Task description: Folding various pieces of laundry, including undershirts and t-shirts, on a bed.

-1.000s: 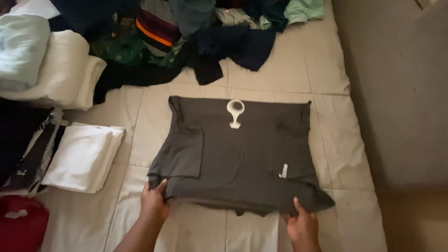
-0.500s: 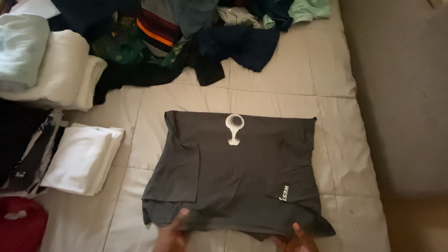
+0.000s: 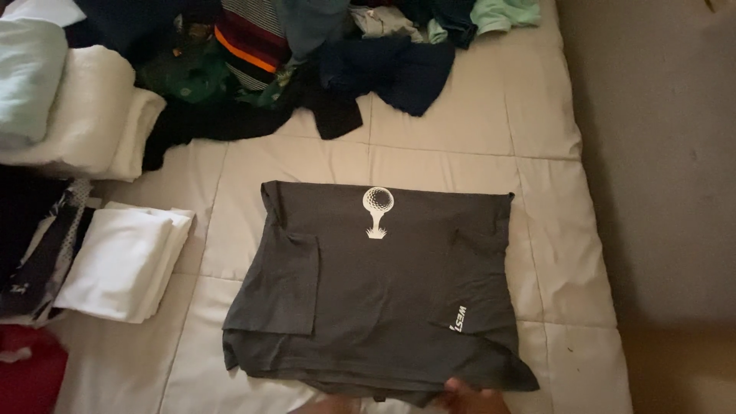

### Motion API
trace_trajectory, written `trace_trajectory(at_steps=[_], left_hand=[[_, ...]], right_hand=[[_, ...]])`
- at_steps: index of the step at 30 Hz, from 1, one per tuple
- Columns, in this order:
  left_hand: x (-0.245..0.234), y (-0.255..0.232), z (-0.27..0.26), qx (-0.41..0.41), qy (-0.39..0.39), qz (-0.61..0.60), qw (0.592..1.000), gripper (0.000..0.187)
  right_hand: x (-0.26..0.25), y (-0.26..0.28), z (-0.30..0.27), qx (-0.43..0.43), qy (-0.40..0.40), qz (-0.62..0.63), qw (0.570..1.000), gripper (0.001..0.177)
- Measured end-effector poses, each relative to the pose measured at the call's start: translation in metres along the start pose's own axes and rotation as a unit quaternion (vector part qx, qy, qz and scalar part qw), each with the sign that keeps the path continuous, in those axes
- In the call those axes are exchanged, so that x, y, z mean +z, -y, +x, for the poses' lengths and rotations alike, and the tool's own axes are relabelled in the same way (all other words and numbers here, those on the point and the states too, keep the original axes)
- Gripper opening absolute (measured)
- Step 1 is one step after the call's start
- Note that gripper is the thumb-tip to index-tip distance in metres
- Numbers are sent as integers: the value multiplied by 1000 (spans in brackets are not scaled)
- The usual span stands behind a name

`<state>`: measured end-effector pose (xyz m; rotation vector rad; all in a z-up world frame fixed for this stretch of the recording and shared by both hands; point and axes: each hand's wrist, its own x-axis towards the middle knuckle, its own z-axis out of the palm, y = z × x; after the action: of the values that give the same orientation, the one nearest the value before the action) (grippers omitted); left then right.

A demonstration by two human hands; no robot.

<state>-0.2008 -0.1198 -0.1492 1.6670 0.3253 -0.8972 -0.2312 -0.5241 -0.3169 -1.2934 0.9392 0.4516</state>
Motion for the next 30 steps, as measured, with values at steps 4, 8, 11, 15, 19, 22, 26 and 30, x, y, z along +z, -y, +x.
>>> trace_trajectory(at_steps=[4, 8, 11, 15, 19, 22, 26, 30], left_hand=[[-17, -211, -24, 92, 24, 64, 993, 35], [4, -264, -23, 187, -55, 341, 920, 66], [16, -233, 7, 264, -7, 477, 838, 81], [20, -231, 9, 209, 43, 548, 809, 90], [31, -276, -18, 160, 27, 534, 830, 93], [66, -286, -11, 198, -13, 371, 907, 89], [136, -287, 41, 175, 16, 100, 979, 83], [147, -332, 45, -43, 9, -29, 999, 65]], right_hand=[[-19, -19, -39, -233, -81, -124, 961, 66], [-34, 62, -43, -555, -157, -296, 761, 67], [-47, 85, -53, -548, -140, -359, 742, 72], [-65, 121, -62, -537, -113, -441, 710, 77], [53, 262, -159, -12, -210, 17, 977, 48], [79, 294, -178, -11, -255, -312, 915, 45], [86, 274, -172, -133, -230, -304, 915, 45], [62, 228, -110, -189, -80, -183, 962, 39]])
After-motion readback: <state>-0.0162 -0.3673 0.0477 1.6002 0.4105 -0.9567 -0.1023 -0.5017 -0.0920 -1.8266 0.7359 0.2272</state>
